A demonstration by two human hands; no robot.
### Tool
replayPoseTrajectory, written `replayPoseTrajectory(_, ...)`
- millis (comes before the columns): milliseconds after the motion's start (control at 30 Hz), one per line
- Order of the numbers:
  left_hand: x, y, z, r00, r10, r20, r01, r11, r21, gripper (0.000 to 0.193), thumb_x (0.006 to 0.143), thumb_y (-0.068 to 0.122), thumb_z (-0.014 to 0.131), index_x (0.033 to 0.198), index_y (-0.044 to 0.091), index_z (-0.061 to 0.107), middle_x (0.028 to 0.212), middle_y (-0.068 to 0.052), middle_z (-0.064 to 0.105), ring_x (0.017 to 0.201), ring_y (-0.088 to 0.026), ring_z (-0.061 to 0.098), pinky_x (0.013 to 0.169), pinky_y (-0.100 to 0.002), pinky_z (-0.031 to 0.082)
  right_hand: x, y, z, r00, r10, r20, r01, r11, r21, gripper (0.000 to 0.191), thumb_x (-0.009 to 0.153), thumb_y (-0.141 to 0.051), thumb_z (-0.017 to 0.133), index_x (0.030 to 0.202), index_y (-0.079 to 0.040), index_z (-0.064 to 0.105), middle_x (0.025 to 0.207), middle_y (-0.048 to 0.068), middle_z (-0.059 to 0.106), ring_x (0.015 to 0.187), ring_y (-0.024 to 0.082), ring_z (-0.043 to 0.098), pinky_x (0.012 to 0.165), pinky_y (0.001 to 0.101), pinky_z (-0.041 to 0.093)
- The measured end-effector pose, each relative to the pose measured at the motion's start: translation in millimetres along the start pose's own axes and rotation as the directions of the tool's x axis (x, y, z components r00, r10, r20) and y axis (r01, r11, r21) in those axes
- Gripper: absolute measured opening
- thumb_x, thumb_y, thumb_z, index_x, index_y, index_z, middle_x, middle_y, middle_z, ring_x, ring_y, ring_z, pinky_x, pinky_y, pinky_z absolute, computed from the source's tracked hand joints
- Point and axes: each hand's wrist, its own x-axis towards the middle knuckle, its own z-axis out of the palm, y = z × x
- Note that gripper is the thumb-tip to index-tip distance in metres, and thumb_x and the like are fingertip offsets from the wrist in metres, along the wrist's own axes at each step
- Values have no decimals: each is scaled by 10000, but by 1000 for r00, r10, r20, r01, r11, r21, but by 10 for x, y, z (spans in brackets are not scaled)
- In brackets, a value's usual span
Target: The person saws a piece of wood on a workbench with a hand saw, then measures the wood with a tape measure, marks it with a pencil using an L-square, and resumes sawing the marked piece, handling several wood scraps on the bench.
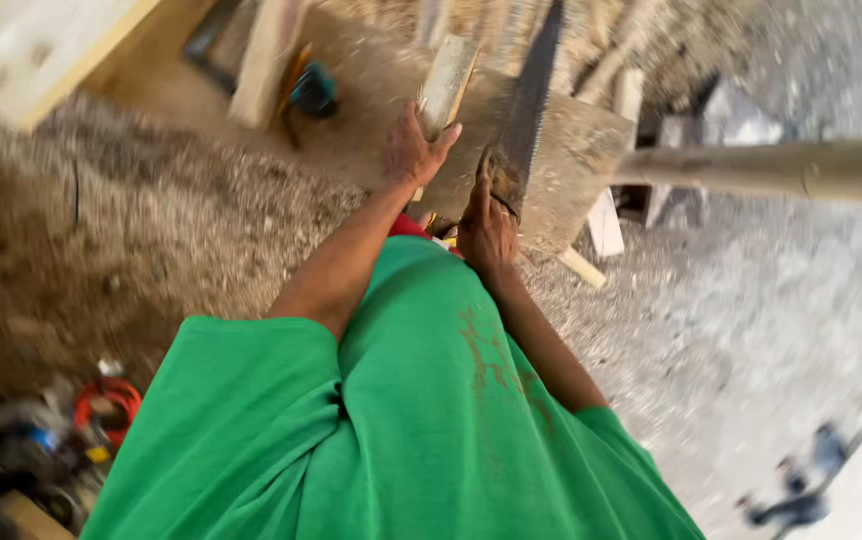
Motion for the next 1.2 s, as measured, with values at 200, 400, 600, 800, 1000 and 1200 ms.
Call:
replayPoseTrajectory(200, -429, -692, -685, 934, -53, -352, 28, 997, -75, 783, 786, 563, 838, 1227, 1, 517, 1156, -217, 614, 1048, -374, 645, 868, -488, 551, 160, 129, 215, 935, -32, 353, 85, 987, -134, 969, 799, -272, 772, 1562, -3, 238, 1262, 323, 597, 1056, 499, 610, 865, 563, 516)
replayPoseTrajectory(400, -265, -1003, -1282, 879, -122, -462, 92, 992, -87, 701, 761, 421, 898, 1193, 24, 513, 1168, -193, 560, 1030, -357, 621, 822, -472, 570, 418, -198, 385, 930, 33, 367, 43, 979, -197, 659, 864, -290, 745, 1425, -42, 505, 1291, 310, 582, 1140, 475, 617, 954, 538, 520)
replayPoseTrajectory(600, 542, -1260, -1506, 877, -7, -481, 48, 996, 73, 770, 747, 417, 911, 1287, 47, 503, 1273, -187, 526, 1190, -407, 540, 948, -505, 520, 867, -818, 869, 933, -69, 354, 88, 995, -39, 593, 882, -305, 769, 1359, -4, 588, 1262, 262, 630, 1109, 433, 644, 945, 492, 535)
replayPoseTrajectory(800, 1181, -1407, -1590, 948, -5, -318, 85, 967, 240, 856, 740, 426, 882, 1342, -6, 452, 1342, -246, 500, 1225, -472, 500, 1030, -517, 444, 1484, -1413, 1431, 922, 187, 339, -200, 980, 4, 655, 846, -315, 769, 1395, -20, 565, 1215, 228, 667, 1016, 363, 706, 913, 442, 556)
replayPoseTrajectory(1000, 1443, -1501, -1619, 991, -57, -123, 91, 952, 293, 781, 770, 193, 800, 1418, -41, 431, 1296, -231, 555, 1180, -403, 549, 935, -520, 503, 1823, -1660, 1917, 988, 133, 83, -127, 990, -67, 781, 820, -261, 818, 1465, 14, 473, 1354, 288, 556, 1240, 450, 550, 1050, 495, 469)
replayPoseTrajectory(1200, 1525, -1629, -1816, 986, -146, -80, 155, 979, 131, 671, 696, 162, 816, 1261, -7, 496, 1290, -208, 532, 1191, -403, 524, 917, -554, 500, 1977, -1859, 2086, 976, 209, 60, -198, 968, -155, 770, 806, -256, 828, 1449, -7, 486, 1389, 284, 462, 1253, 461, 497, 1026, 503, 457)
